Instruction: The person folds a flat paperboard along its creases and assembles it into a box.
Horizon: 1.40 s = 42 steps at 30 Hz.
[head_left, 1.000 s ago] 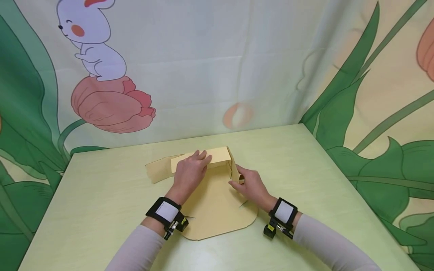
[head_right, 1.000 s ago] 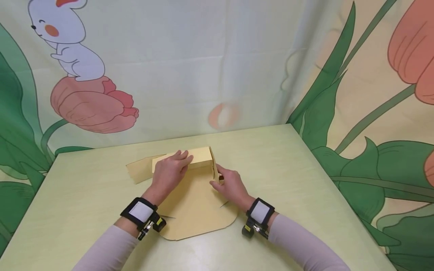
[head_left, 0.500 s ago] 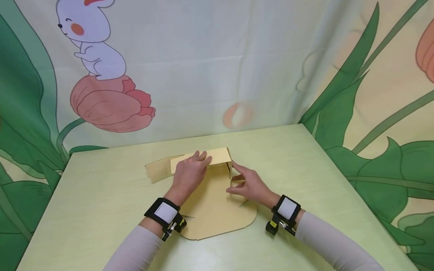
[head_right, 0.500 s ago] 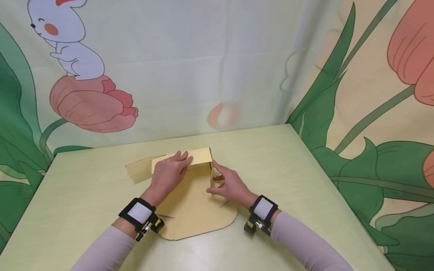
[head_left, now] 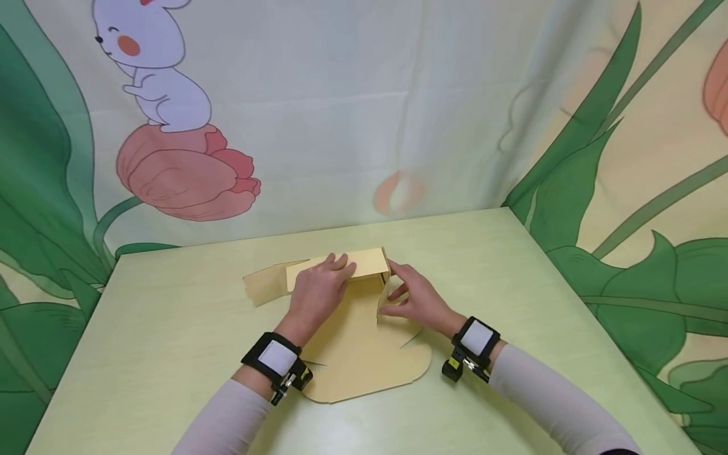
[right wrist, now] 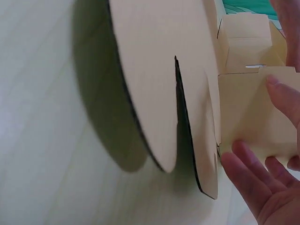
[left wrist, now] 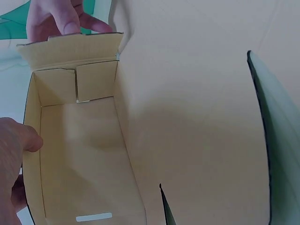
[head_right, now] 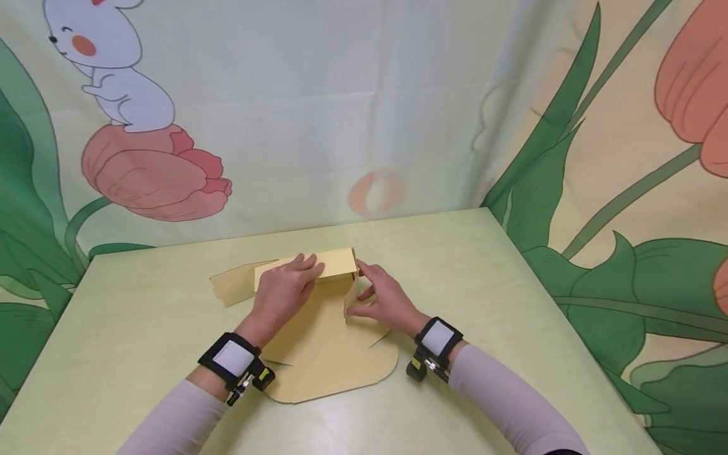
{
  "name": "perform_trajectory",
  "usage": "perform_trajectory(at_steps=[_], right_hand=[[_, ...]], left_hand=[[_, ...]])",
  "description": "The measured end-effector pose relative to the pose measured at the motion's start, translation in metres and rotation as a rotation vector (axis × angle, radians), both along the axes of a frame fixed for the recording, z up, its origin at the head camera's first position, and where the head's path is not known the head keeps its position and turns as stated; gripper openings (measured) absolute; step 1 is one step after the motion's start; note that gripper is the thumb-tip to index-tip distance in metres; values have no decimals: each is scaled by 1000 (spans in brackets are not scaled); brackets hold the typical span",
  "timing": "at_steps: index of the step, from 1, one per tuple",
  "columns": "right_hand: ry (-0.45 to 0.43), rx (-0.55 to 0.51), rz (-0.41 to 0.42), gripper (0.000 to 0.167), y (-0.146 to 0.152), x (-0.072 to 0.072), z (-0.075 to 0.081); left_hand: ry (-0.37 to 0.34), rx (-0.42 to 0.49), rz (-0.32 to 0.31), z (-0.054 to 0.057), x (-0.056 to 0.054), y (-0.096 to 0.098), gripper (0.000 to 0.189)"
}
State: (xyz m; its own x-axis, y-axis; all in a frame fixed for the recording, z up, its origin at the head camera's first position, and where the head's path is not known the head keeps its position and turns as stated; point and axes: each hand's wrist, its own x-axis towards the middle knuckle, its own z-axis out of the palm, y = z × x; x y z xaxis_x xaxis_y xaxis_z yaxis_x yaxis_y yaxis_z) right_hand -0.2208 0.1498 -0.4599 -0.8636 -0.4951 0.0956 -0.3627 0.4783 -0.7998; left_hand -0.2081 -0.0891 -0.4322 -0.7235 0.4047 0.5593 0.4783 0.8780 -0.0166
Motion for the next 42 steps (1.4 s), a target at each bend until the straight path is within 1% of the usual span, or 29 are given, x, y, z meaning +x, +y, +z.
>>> perform_trajectory(at_steps=[4, 9, 15, 19, 22, 30, 33, 38, 42], right_hand=[[52, 48, -29, 100, -7, -1, -4], [133, 140, -95, 97, -16, -3, -7], [248, 249, -197, 84, -26, -9, -5], [306, 310, -241, 76, -29, -13, -2], [316, 323, -248, 73, -30, -15, -1], [317, 294, -273, 64, -34, -22, -4], [330, 277, -284, 54, -37, -26, -7], [379, 270, -297, 32, -41, -32, -11], [387, 263, -312, 27, -43, -33, -14]], left_hand=[[-11, -4, -10, 0, 2, 1, 21], [-7, -10, -16, 2, 3, 1, 16], [4, -10, -23, 2, 2, 0, 15], [11, -8, -30, 2, 3, 0, 17], [12, -12, -26, 1, 3, 0, 18], [3, 0, -19, 3, 3, 1, 18], [-1, -1, -18, 2, 3, 2, 18], [-21, -1, -6, 3, 4, 2, 21], [-34, -6, 6, 4, 4, 1, 22]])
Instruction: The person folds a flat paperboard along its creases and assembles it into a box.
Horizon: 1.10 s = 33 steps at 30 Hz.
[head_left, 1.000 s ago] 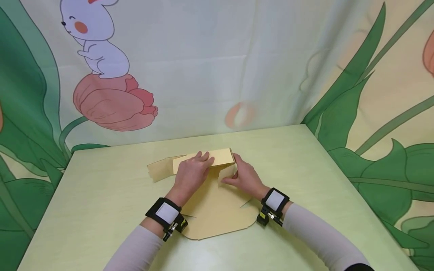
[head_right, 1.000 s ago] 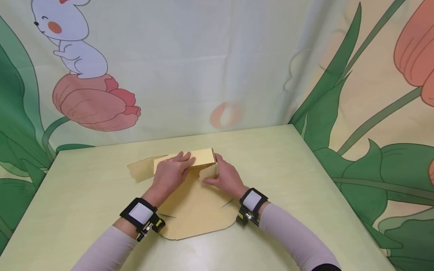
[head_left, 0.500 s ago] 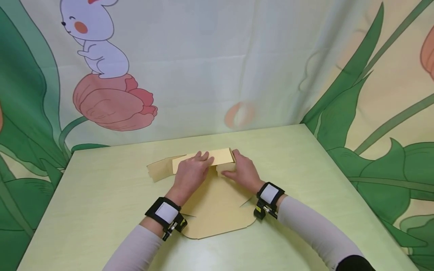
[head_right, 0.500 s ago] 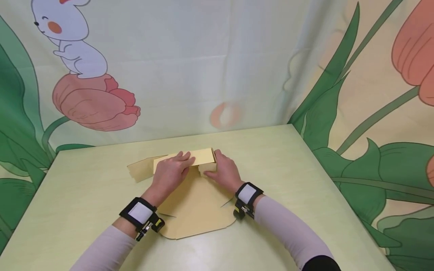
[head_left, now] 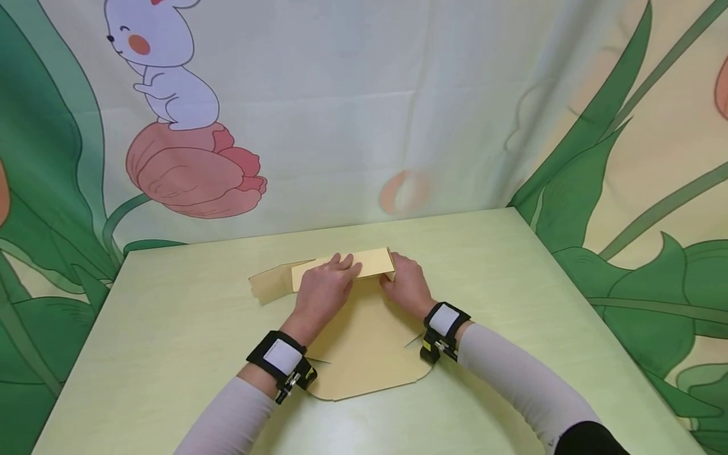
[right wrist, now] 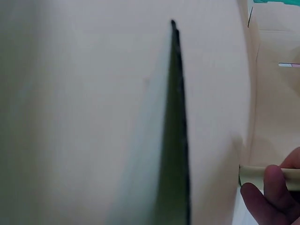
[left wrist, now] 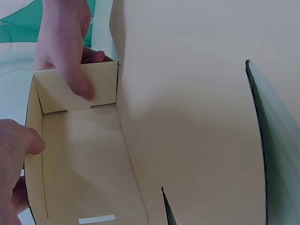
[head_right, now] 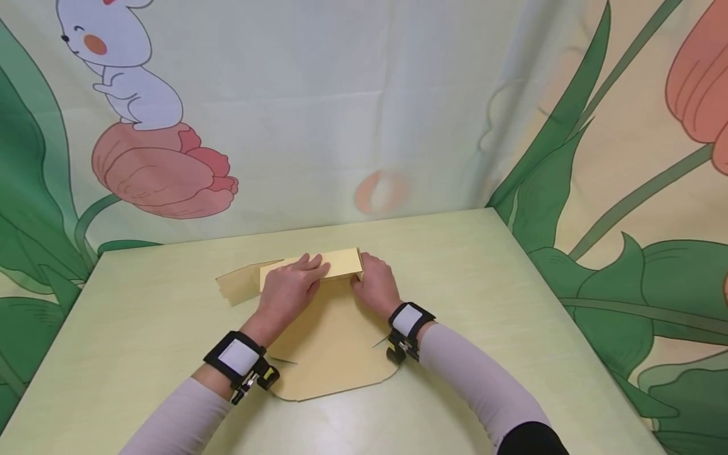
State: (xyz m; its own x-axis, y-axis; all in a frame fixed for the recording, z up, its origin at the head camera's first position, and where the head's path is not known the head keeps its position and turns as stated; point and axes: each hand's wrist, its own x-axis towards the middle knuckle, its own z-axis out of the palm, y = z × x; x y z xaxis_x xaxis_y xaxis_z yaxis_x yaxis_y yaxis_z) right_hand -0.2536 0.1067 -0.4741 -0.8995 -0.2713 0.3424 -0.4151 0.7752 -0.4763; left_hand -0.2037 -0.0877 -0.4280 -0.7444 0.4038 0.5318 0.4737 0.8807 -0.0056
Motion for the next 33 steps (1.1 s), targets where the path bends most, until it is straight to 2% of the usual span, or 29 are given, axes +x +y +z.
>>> perform_trajectory(at_steps=[8, 21, 28, 33], right_hand=[[15, -13, -35, 25, -3, -1, -3], [-26, -4, -79, 25, -4, 2, 4], [-21, -7, -99, 28, -5, 1, 1], [-23, -10, -110, 27, -5, -2, -1]], left_hand=[[18, -5, 0, 0, -1, 0, 23], [35, -9, -1, -1, -3, 0, 20], [27, -8, -4, -1, -4, 1, 21], [46, 3, -1, -2, -6, 2, 20]])
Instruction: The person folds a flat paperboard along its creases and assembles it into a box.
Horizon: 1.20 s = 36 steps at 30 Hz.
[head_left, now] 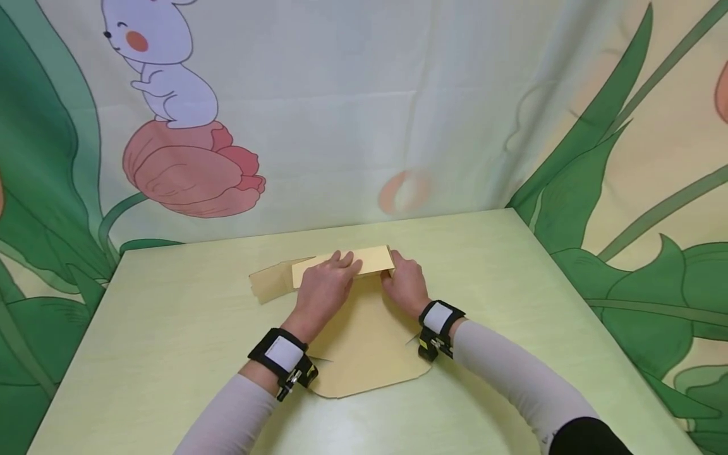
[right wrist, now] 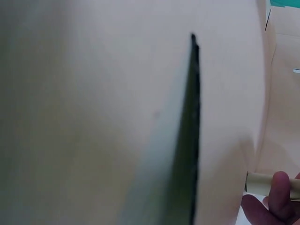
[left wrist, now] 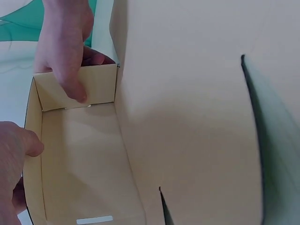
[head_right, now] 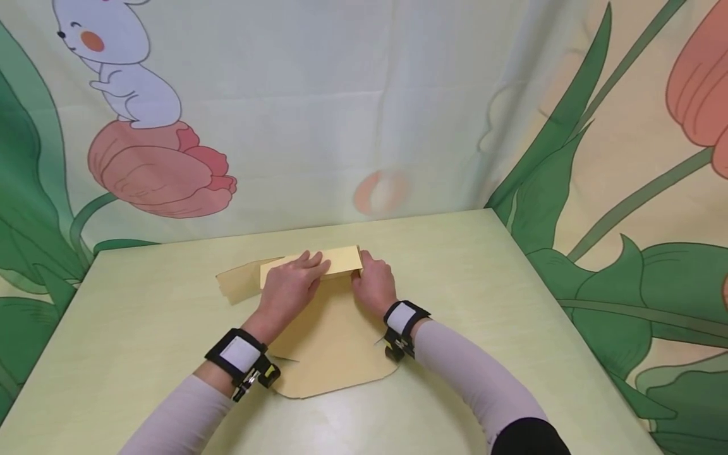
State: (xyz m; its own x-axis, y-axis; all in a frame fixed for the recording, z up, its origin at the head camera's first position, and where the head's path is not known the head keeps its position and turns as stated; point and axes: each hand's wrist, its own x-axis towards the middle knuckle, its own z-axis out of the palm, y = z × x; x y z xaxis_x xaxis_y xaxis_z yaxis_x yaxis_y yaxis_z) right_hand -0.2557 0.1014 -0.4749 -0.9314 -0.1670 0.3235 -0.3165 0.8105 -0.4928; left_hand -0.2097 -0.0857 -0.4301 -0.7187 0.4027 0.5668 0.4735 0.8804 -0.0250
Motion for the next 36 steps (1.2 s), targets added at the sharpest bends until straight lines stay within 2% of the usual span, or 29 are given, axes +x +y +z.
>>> perform_trajectory(at_steps=[6, 10, 14, 19, 23, 27, 32, 36], right_hand=[[1, 7, -22, 29, 0, -7, 1], [2, 8, -43, 29, 2, -11, 0], [2, -1, -50, 28, 6, -16, -2], [16, 5, -47, 28, 10, -20, -2], [-12, 15, -39, 29, 12, -20, 0], [-42, 40, -39, 33, 15, -18, 2], [35, 144, -21, 57, 19, -15, 8], [149, 216, 63, 69, 23, -14, 17]], left_hand=[[7, 6, 20, -3, -2, 0, 29], [-14, 27, -7, -7, -2, -2, 34], [14, 64, -19, -10, -1, -13, 30], [67, 164, 52, -13, 1, -32, 27], [50, 242, 92, -18, 4, -42, 27], [12, 255, 103, -23, 7, -45, 29], [-4, 257, 112, -26, 7, -44, 28], [-3, 267, 111, -27, 7, -44, 27]])
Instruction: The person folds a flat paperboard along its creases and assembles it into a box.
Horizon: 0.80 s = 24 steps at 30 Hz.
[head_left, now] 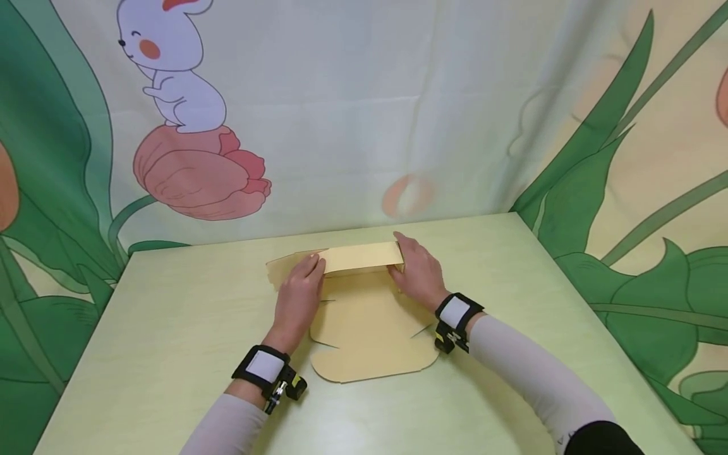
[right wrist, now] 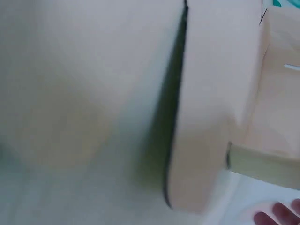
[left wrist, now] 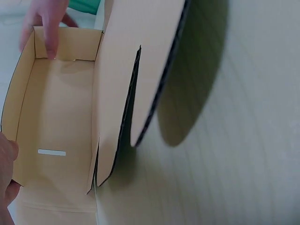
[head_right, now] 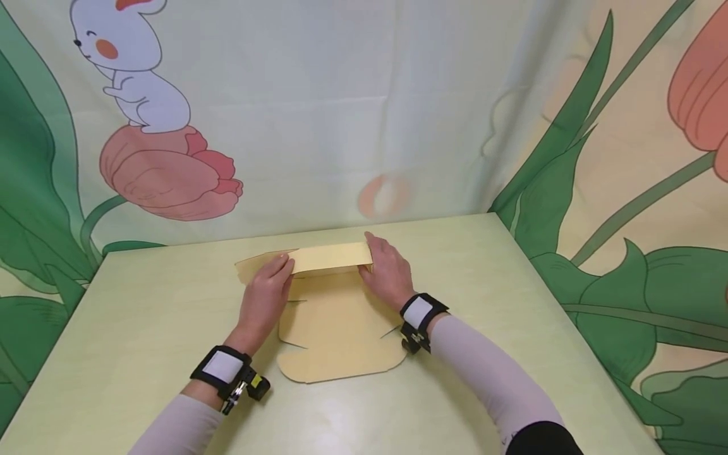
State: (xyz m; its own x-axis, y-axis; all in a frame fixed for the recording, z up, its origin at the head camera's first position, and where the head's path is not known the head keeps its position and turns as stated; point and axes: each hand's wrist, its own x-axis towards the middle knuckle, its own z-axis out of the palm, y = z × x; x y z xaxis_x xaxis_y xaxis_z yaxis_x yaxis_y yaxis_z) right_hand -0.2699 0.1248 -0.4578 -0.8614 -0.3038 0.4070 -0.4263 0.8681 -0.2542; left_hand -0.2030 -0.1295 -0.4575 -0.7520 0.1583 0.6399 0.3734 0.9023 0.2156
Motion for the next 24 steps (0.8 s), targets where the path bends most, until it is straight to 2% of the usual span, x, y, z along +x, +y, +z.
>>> perform_trajectory(at_steps=[5, 8, 11, 17, 24], right_hand=[[194, 130, 211, 56, -4, 1, 11], [258, 191, 295, 49, -8, 3, 14], [252, 201, 319, 48, -12, 5, 15], [236, 156, 366, 52, -16, 1, 16], [169, 115, 442, 52, -13, -4, 14]], left_hand=[[20, 3, -5, 1, 1, 0, 27], [33, -2, -6, 1, 2, 1, 27], [37, -3, -5, 0, 4, 1, 28], [20, 10, 18, -2, 5, 3, 30], [-53, 71, 31, -5, 4, 9, 30]])
